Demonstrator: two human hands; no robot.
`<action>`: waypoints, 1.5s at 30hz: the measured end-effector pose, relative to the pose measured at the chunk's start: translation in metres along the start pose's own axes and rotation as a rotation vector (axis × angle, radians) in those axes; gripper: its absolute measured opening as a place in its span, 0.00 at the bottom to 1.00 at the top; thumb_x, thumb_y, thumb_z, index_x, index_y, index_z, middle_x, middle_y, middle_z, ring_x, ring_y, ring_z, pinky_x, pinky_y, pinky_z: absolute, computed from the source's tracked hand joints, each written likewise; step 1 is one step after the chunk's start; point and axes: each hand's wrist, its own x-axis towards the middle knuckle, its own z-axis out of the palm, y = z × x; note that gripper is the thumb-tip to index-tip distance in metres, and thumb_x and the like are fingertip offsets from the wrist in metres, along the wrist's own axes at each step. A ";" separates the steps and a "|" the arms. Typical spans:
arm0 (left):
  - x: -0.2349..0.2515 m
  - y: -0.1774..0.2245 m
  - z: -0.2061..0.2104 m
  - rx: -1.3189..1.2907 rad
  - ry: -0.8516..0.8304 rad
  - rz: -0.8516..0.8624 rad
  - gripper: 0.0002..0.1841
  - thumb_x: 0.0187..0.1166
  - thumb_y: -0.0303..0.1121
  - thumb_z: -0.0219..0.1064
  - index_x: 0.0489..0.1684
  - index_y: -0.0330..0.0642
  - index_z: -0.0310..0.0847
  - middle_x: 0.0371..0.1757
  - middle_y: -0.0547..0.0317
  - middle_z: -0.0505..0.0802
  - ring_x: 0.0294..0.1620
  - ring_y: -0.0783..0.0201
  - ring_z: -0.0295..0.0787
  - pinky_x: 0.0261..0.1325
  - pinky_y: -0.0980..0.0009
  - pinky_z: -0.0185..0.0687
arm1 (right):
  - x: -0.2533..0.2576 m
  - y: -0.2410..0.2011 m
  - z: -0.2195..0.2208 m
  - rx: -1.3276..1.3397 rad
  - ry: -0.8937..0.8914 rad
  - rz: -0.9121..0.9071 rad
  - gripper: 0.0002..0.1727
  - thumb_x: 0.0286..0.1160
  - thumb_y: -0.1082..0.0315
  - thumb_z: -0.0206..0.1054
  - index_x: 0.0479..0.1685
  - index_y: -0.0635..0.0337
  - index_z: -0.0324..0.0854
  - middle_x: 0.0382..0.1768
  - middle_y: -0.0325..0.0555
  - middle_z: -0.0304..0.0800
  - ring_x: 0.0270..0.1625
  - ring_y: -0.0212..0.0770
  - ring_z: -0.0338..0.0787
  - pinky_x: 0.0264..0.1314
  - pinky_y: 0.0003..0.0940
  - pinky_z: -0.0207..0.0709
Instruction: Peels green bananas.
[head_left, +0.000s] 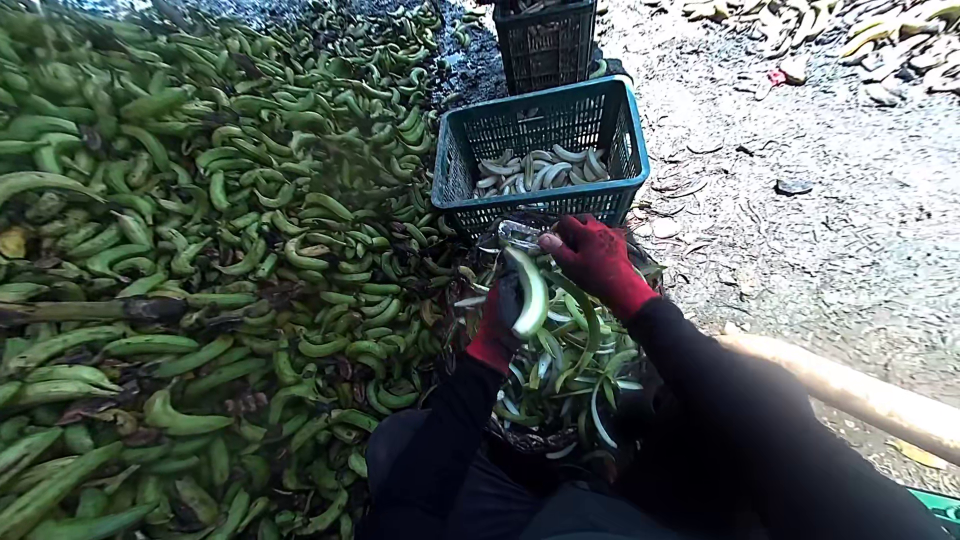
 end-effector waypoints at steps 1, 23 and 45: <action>0.003 -0.002 -0.005 -0.007 0.140 0.076 0.28 0.90 0.60 0.46 0.71 0.53 0.79 0.56 0.57 0.90 0.52 0.63 0.87 0.52 0.58 0.86 | -0.014 -0.009 0.006 -0.001 0.010 -0.045 0.33 0.81 0.30 0.52 0.56 0.46 0.87 0.48 0.52 0.86 0.51 0.57 0.87 0.54 0.66 0.74; -0.006 0.022 -0.021 0.561 -0.128 0.157 0.23 0.93 0.45 0.48 0.80 0.49 0.73 0.68 0.52 0.87 0.65 0.62 0.85 0.68 0.56 0.81 | -0.001 0.002 -0.001 -0.050 -0.153 0.086 0.33 0.86 0.32 0.47 0.52 0.48 0.87 0.49 0.55 0.90 0.54 0.59 0.90 0.56 0.69 0.75; -0.003 0.014 -0.017 0.034 0.200 0.211 0.21 0.92 0.53 0.48 0.74 0.61 0.75 0.55 0.64 0.88 0.49 0.68 0.85 0.47 0.64 0.84 | -0.024 -0.015 0.028 -0.040 0.030 -0.293 0.32 0.84 0.31 0.47 0.52 0.42 0.88 0.45 0.50 0.86 0.48 0.55 0.87 0.48 0.63 0.76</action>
